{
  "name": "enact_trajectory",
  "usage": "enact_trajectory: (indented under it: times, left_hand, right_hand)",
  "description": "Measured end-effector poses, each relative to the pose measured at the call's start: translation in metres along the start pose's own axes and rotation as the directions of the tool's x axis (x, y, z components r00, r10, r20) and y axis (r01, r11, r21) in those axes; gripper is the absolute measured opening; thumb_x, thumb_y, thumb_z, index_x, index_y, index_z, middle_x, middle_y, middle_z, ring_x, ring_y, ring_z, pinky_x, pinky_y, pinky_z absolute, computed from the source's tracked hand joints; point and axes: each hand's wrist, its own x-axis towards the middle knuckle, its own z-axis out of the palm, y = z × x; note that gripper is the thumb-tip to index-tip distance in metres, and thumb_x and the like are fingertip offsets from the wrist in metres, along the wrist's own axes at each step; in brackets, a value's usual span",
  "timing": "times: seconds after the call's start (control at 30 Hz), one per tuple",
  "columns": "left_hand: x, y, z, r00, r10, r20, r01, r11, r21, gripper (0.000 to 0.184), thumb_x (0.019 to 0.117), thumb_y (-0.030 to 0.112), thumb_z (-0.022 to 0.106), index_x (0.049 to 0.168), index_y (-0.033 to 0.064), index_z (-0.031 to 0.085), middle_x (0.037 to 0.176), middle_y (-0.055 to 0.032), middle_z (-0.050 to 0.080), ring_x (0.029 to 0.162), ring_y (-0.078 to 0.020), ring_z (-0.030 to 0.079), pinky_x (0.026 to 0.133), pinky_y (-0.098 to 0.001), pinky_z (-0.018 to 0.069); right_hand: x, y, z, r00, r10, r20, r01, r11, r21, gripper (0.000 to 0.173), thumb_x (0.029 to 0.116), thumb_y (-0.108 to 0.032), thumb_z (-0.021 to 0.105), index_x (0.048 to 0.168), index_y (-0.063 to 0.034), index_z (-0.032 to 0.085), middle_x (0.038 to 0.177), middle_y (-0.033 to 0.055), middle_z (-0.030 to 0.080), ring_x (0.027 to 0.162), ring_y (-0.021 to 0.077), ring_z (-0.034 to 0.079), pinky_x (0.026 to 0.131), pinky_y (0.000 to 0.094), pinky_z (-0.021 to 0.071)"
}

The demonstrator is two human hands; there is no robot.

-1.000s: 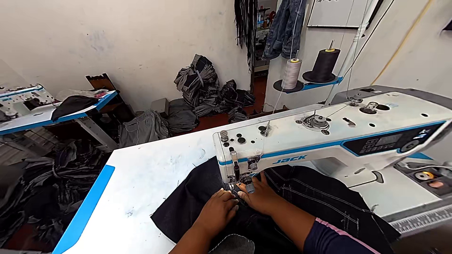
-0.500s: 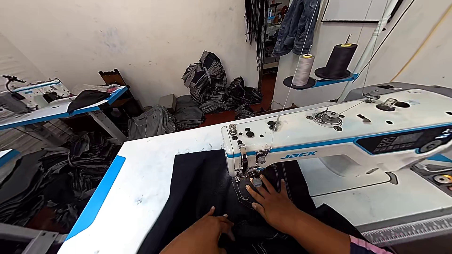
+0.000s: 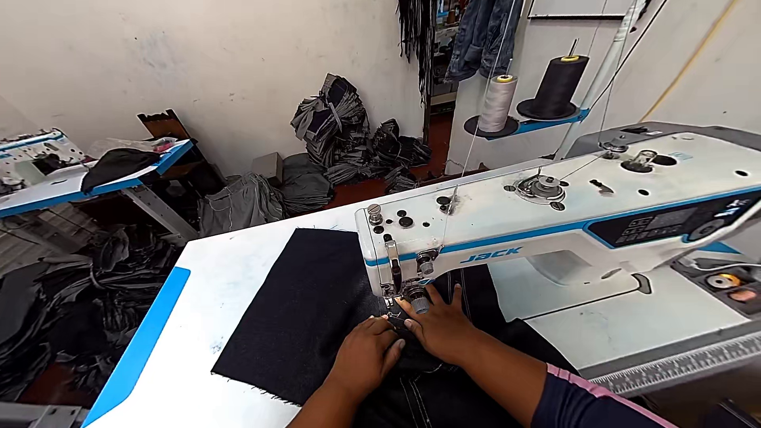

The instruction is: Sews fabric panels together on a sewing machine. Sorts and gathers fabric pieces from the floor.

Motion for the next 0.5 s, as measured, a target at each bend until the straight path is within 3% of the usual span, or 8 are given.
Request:
enact_trajectory:
  times: [0.27,0.5]
  left_hand:
    - [0.014,-0.019,-0.004,1.000,0.015,0.015,-0.015,1.000,-0.021,0.044,0.1048,0.030,0.045,0.089,0.0034,0.077,0.111,-0.0108,0.077,0.116,-0.0288,0.071,0.101,-0.0450,0.0547]
    - [0.016,-0.017,-0.010,0.991,-0.037,0.125,0.043,0.998,-0.049,0.052,0.1080,0.037,0.041,0.097,0.0016,0.077,0.120,-0.0135,0.074,0.125,-0.0303,0.066,0.109,-0.0461,0.0486]
  right_hand:
    - [0.012,-0.003,-0.009,0.999,0.051,-0.008,-0.051,0.998,0.024,0.057,0.1123,-0.043,0.018,0.162,-0.0203,0.031,0.171,0.0063,0.020,0.159,0.0405,0.003,0.111,0.0824,-0.0020]
    - [0.014,-0.003,-0.009,0.998,0.057,-0.014,-0.057,0.998,0.006,0.056,0.1123,-0.044,0.018,0.163,-0.0223,0.028,0.172,0.0062,0.018,0.159,0.0399,0.001,0.111,0.0820,-0.0028]
